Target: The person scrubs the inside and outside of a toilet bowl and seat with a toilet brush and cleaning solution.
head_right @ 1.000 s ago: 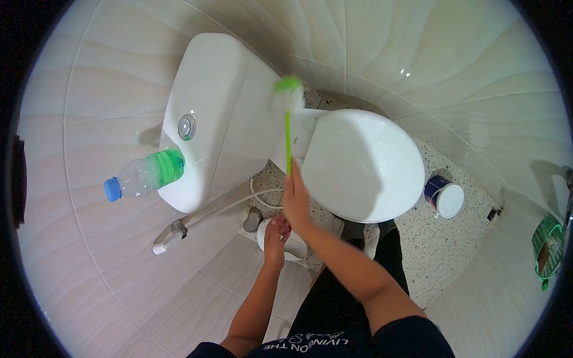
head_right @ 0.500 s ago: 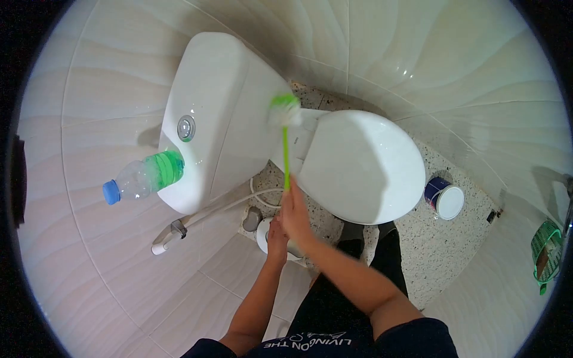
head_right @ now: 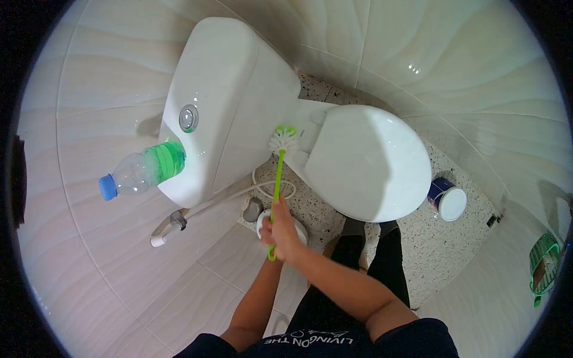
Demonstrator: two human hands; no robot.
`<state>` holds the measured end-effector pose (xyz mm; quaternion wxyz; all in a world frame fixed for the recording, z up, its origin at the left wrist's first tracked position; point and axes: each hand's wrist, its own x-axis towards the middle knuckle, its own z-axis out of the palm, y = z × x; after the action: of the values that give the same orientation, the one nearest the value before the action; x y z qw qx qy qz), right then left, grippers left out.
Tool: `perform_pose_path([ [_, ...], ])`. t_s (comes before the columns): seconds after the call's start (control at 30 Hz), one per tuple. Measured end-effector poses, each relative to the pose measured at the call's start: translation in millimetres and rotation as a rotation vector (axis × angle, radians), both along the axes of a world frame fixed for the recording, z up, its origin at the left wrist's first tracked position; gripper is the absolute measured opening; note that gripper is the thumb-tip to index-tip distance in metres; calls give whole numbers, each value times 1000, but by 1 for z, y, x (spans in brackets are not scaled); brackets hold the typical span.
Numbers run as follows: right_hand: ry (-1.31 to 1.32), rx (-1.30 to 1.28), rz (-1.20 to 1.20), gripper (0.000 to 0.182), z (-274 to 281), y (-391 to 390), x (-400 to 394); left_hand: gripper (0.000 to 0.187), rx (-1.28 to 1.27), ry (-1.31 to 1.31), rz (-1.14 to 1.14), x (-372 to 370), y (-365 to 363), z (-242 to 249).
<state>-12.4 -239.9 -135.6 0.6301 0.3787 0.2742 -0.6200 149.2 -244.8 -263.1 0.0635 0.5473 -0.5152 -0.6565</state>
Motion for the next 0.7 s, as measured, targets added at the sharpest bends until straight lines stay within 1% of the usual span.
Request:
perform_pose_path([
  [0.03,-72,39,-30,36,-27,-12,-8,41,-36,12,17,2,3,-1],
  [0.07,-139,76,-61,31,-43,-18,-15,41,-75,30,35,1,4,-3],
  [0.1,-134,75,-58,31,-42,-19,-18,41,-76,35,38,-7,4,3],
  [0.17,-122,39,-73,29,-37,-22,-20,42,93,53,158,-26,1,27],
  [0.2,-124,42,-68,29,-39,-13,-9,42,95,52,162,-17,0,22],
  [0.27,-61,-80,24,29,-45,17,21,42,429,118,211,3,-3,4],
  [0.3,-60,-80,30,29,-44,24,20,42,429,121,217,-2,1,8],
  [0.37,154,-18,47,31,-37,37,14,40,317,-22,208,-19,12,25],
  [0.43,91,193,-9,32,-43,16,-29,43,340,-51,196,-36,11,35],
  [0.5,264,17,-44,30,-99,2,-63,45,370,-81,179,-51,10,41],
  [0.57,362,105,-135,34,-112,-18,-100,50,469,-40,159,-66,3,45],
  [0.6,360,105,-127,34,-107,-18,-98,50,470,-41,166,-70,0,49],
  [0.67,551,225,-8,40,-92,-16,-99,51,517,70,158,-79,-5,56],
  [0.7,719,229,36,41,-101,-11,-78,51,518,80,164,-79,-5,54],
])
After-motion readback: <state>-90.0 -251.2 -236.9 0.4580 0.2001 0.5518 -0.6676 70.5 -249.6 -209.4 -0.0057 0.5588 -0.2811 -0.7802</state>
